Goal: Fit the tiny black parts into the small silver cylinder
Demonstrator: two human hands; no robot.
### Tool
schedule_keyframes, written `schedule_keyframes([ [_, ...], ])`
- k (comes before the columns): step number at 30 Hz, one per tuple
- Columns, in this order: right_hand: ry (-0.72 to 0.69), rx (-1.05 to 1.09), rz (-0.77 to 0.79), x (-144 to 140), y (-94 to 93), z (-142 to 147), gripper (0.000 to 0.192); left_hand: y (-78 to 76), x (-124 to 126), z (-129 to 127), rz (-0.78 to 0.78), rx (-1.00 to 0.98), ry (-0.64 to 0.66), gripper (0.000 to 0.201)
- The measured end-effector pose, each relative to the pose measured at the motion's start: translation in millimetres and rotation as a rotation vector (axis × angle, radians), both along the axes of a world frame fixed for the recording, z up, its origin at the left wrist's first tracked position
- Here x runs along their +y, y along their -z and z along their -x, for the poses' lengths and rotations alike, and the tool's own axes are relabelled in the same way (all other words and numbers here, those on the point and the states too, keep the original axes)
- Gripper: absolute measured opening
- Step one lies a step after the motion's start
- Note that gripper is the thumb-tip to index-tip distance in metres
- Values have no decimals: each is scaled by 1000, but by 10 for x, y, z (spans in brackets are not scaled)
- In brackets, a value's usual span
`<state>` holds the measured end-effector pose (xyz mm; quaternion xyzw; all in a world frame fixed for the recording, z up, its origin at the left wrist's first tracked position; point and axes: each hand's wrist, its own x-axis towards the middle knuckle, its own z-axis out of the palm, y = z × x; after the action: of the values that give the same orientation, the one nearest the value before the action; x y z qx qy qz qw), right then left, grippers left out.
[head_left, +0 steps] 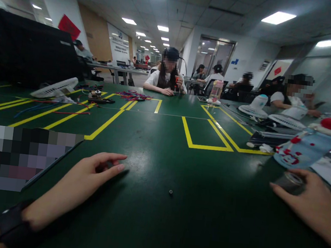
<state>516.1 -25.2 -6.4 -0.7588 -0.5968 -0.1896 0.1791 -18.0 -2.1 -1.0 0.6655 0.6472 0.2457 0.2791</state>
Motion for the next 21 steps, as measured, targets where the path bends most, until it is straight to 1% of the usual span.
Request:
schedule_keyframes([
  [1,-9,-89,-68,-2,-19,129,65,10,8,-18,11,-5,0,48],
  [2,-61,-157,-121,-6,-39,315,69,14,11,-40,23,-9,2,49],
  [3,-159,-188,-144,-12,-59,549,69,13,10,-61,31,-10,3,49],
  [4,-297,-175,-134,-20,-75,818,66,10,6,-76,36,-9,4,50],
  [5,-451,-136,-60,-29,-85,1106,57,8,-1,-85,37,-5,6,50],
  [6,-591,-67,48,-38,-90,1396,48,8,-8,-85,34,5,9,49],
  [7,-702,23,148,-43,-90,1673,45,9,-15,-80,25,19,12,48],
  [9,-853,167,280,-34,-87,2125,40,14,-31,-57,2,58,23,47],
  [10,-899,211,317,-18,-92,2276,34,14,-40,-44,-4,74,32,46],
  [11,-925,235,336,4,-104,2369,27,12,-49,-33,-6,85,40,45],
  [12,-936,246,339,31,-128,2399,22,6,-59,-26,-4,88,44,45],
  [13,-930,248,326,59,-163,2369,20,-2,-68,-22,1,84,47,45],
  [15,-868,222,227,105,-263,2142,22,-20,-82,-23,11,63,58,44],
  [17,-731,129,44,118,-379,1737,26,-25,-79,-29,10,52,74,43],
  [19,-519,-42,-127,95,-466,1219,34,-9,-55,-34,5,54,94,44],
  [21,-264,-220,-171,53,-480,661,42,19,-21,-37,4,61,110,44],
])
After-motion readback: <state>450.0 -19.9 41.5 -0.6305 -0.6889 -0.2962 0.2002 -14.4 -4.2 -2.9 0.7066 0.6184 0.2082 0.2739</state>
